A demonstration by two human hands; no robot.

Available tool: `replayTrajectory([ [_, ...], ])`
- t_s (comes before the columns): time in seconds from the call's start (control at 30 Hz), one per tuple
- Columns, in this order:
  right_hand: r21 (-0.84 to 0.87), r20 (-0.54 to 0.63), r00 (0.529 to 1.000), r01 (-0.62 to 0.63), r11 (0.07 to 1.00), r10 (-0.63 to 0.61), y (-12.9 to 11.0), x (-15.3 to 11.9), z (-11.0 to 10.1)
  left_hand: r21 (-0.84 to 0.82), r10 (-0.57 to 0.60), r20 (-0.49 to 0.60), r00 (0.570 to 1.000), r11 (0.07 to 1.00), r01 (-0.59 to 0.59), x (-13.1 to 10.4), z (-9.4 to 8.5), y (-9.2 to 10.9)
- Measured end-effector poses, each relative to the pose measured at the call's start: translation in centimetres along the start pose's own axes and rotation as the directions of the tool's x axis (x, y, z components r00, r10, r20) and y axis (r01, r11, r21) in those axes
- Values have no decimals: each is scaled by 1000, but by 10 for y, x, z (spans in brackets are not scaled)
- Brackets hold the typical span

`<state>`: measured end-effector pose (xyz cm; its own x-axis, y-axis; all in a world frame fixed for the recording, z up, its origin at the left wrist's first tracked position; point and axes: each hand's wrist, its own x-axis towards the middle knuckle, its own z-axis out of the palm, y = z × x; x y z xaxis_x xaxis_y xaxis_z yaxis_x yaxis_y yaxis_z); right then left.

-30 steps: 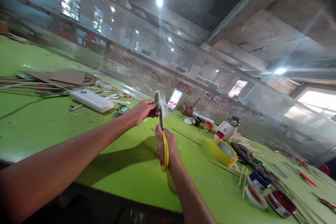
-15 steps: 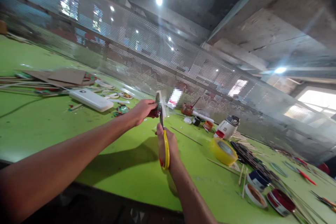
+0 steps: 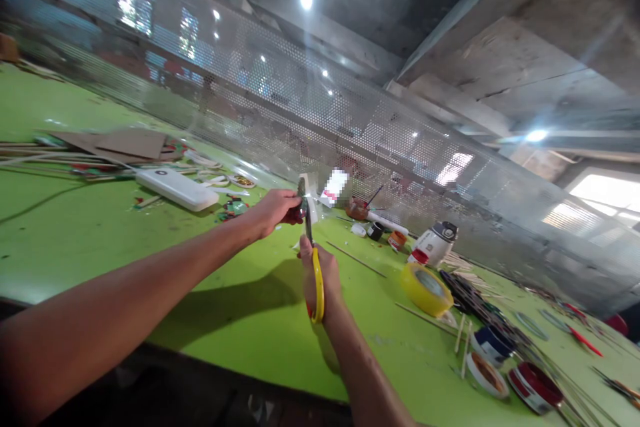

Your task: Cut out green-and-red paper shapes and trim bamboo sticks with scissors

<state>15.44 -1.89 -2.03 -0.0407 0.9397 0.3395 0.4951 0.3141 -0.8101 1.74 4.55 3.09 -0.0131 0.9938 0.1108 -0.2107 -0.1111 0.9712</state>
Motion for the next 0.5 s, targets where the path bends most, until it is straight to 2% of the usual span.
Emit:
replayTrajectory([
  [0.2, -88, 11, 999, 35, 996, -34, -1, 1, -2, 7, -30, -7, 1000, 1000, 30, 0, 0, 2],
  [0.33, -79, 15, 999, 43, 996, -42, 3, 3, -1, 33, -5, 13, 1000, 999, 5, 1, -2, 1],
  [0.5, -24, 38, 999, -5, 1000, 6, 1, 3, -1, 86, 38, 84, 996, 995, -46, 0, -3, -2],
])
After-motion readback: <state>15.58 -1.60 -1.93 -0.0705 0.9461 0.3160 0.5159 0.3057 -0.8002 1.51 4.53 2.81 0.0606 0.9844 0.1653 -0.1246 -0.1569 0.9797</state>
